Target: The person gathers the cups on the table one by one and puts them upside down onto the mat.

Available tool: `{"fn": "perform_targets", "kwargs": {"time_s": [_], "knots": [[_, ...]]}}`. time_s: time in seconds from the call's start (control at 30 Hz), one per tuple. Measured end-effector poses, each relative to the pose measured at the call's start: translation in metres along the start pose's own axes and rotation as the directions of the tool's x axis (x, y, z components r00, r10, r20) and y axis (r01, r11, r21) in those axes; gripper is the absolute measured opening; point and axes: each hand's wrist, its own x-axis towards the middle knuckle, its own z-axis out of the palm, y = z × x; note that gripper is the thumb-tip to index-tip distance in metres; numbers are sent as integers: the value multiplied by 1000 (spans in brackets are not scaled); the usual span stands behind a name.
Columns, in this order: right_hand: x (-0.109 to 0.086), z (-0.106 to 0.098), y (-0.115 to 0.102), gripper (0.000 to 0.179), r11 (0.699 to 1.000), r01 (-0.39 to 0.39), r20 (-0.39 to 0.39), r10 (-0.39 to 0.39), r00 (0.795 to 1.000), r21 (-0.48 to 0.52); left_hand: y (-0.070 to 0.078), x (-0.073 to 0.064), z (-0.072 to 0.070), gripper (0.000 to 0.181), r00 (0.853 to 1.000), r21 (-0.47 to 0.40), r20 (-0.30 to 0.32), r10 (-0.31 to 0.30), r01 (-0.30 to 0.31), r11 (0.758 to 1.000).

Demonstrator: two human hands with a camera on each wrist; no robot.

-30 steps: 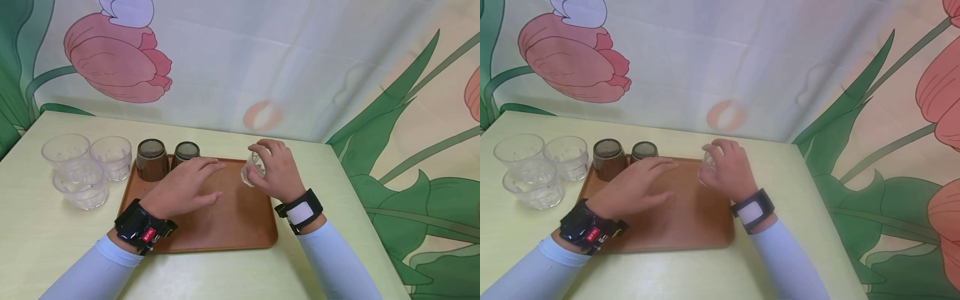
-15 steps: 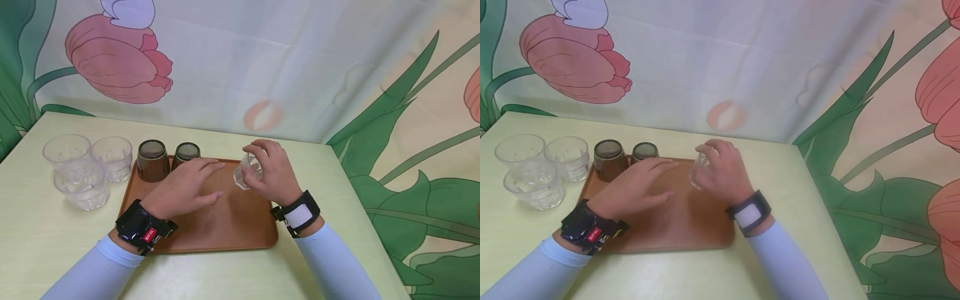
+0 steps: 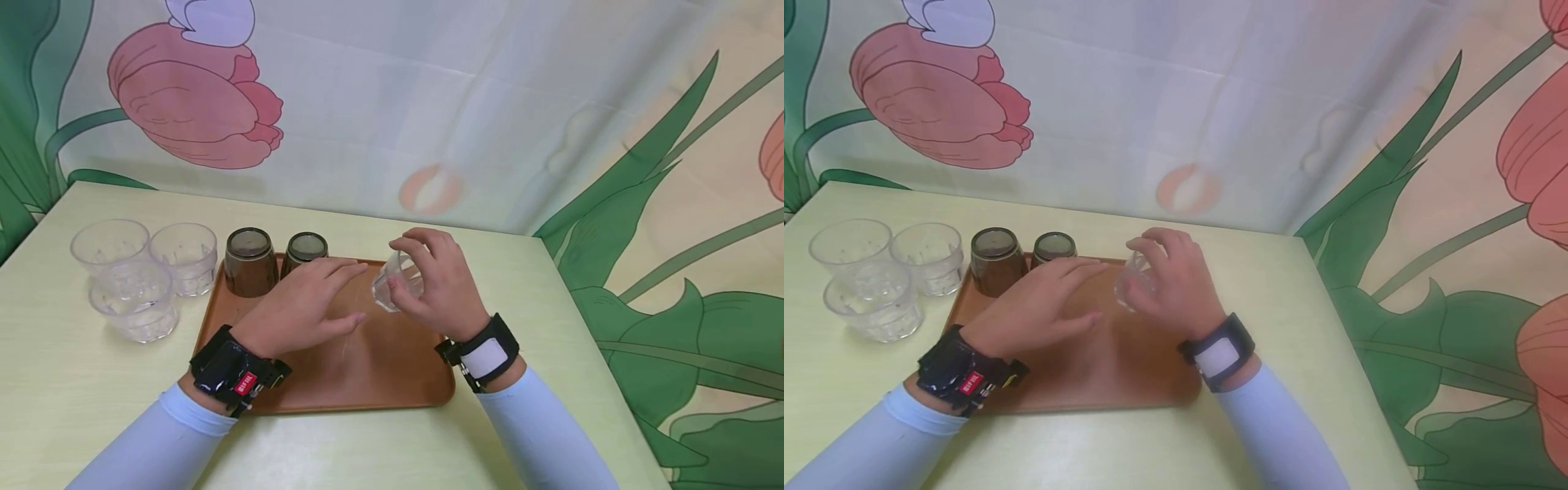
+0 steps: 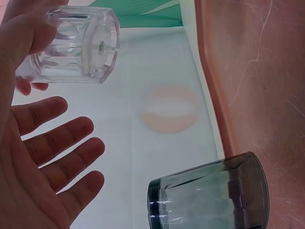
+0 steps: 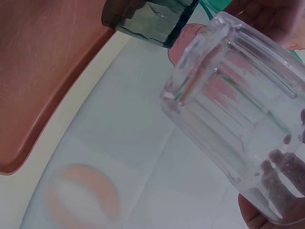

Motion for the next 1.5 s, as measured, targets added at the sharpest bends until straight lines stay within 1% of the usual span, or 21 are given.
{"fn": "perform_targets", "kwargs": {"time_s": [0.27, 0.63, 0.8, 0.9, 1.03, 1.5], "knots": [[1, 0, -6, 40, 999, 10, -21, -10, 1000, 32, 1, 1, 0, 69, 1000, -8, 7, -11, 11, 1000], [1, 3, -14, 41, 999, 31, -36, -30, 999, 44, 0, -1, 1, 71, 999, -15, 23, -36, 36, 999], [1, 3, -17, 43, 998, 27, -25, -26, 999, 65, 1, 0, 2, 71, 1000, -37, 13, -26, 27, 999], [2, 3, -18, 43, 996, 32, -32, -30, 999, 79, 1, 0, 2, 71, 1000, -59, 1, -11, 11, 998], [3, 3, -20, 42, 996, 33, -45, -29, 999, 82, 2, 1, 2, 72, 1000, -66, -7, -1, 1, 998], [5, 3, -23, 47, 994, 2, -39, 3, 999, 109, 3, 1, 1, 76, 1000, -69, 10, -15, 15, 998]]}}
